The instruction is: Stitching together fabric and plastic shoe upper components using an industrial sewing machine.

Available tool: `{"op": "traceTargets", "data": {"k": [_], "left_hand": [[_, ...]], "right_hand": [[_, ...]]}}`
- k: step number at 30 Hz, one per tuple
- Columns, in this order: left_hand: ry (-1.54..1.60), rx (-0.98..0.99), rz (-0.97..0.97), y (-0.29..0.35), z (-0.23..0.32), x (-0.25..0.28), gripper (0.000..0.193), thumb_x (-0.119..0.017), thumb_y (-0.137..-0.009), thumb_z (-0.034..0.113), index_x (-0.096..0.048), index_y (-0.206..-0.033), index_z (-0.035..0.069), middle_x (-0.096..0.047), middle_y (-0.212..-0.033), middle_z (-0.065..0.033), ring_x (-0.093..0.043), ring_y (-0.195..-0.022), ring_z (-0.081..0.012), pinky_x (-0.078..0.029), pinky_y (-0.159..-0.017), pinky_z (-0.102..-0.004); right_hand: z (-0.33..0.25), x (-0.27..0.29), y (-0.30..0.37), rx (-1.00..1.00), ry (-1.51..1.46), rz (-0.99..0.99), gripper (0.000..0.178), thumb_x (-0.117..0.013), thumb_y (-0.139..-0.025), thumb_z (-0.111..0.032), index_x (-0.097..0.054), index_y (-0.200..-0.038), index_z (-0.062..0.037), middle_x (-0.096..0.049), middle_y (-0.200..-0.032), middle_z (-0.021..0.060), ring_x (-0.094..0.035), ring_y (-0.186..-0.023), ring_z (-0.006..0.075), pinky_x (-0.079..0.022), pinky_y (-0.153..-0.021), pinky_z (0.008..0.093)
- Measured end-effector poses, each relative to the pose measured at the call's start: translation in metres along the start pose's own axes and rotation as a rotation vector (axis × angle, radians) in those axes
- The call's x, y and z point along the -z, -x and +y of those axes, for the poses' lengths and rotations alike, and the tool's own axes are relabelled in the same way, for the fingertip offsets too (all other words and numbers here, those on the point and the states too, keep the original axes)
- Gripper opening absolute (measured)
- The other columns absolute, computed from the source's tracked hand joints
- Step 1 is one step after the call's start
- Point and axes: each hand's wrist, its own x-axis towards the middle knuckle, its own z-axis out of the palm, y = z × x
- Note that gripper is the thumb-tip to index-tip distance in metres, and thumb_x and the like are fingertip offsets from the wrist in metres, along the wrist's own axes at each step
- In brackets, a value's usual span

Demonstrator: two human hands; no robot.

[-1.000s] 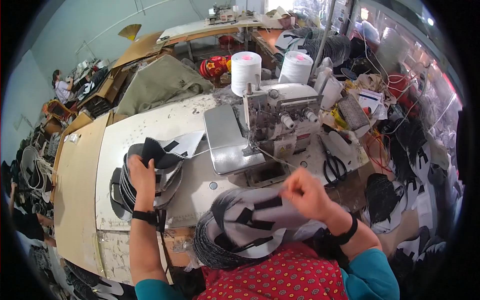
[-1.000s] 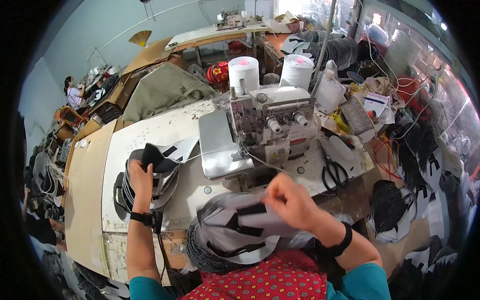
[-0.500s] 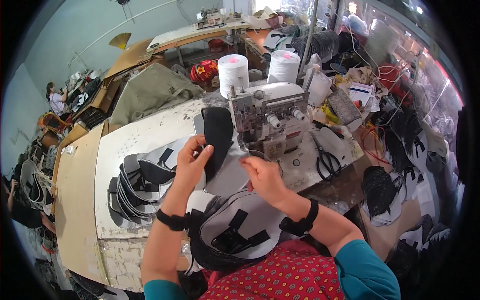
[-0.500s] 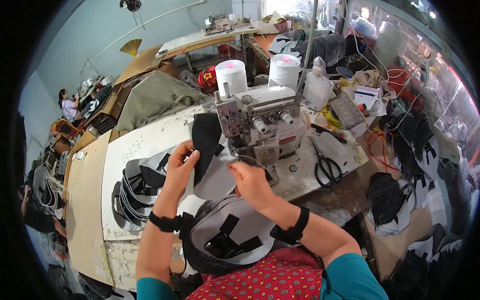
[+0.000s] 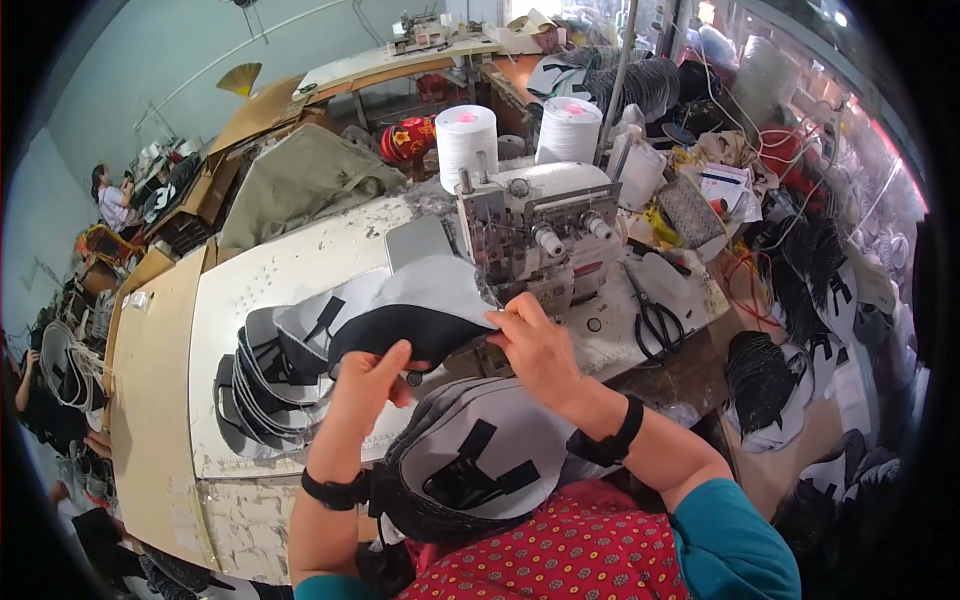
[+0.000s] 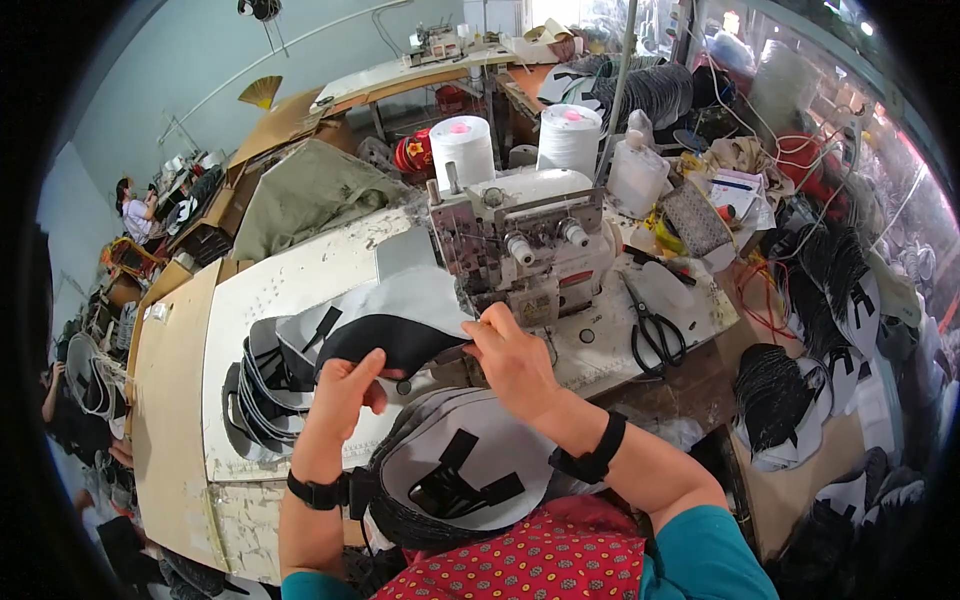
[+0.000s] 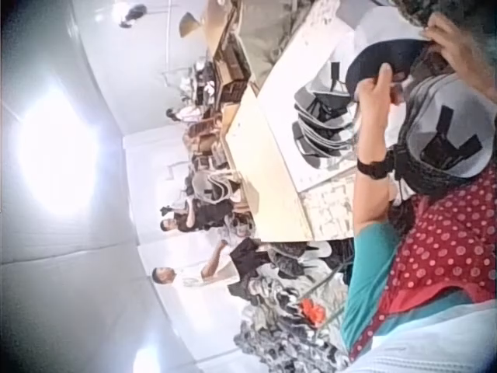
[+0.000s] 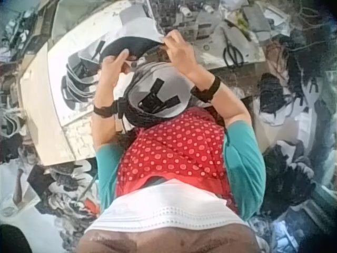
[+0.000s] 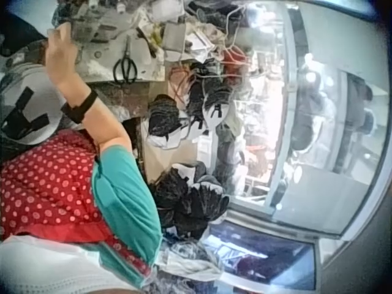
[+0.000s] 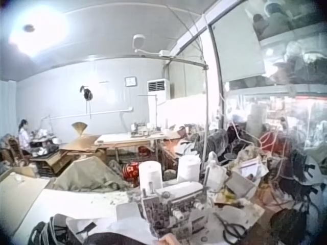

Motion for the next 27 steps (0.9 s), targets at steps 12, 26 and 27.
{"op": "traceTargets", "data": {"k": [12, 26, 27], "left_hand": [[-0.287, -0.502, -0.137, -0.002, 0.0, -0.027, 0.031, -0.047, -0.091, -0.01, -0.058, -0.118, 0.0, -0.068, -0.093, -0.0081, -0.067, -0.088, -0.016, -0.051, -0.069, -0.0279], [-0.539, -0.759, 0.257, -0.038, 0.02, -0.038, 0.067, -0.07, -0.063, -0.014, -0.044, -0.123, 0.001, -0.049, -0.106, -0.0133, -0.056, -0.088, -0.0257, -0.048, -0.082, -0.0346], [-0.029, -0.523, 0.009, -0.044, 0.019, -0.037, 0.066, -0.071, -0.065, -0.013, -0.043, -0.123, 0.002, -0.05, -0.101, -0.0106, -0.055, -0.085, -0.022, -0.049, -0.08, -0.0329]], "right_hand": [[-0.023, 0.039, -0.014, -0.403, -0.598, -0.246, 0.01, -0.06, -0.087, 0.004, -0.063, -0.097, 0.0021, -0.064, -0.08, 0.0065, -0.059, -0.052, 0.0109, -0.044, -0.049, 0.0253], [-0.015, 0.012, -0.011, -0.441, -0.52, -0.229, 0.015, -0.064, -0.086, 0.001, -0.061, -0.101, 0.001, -0.062, -0.078, 0.0123, -0.059, -0.051, 0.0149, -0.043, -0.045, 0.0291], [-0.013, 0.013, -0.008, -0.416, -0.541, -0.212, 0.019, -0.062, -0.083, 0.005, -0.062, -0.101, 0.0008, -0.064, -0.08, 0.0134, -0.061, -0.053, 0.0155, -0.045, -0.046, 0.0291]]}}
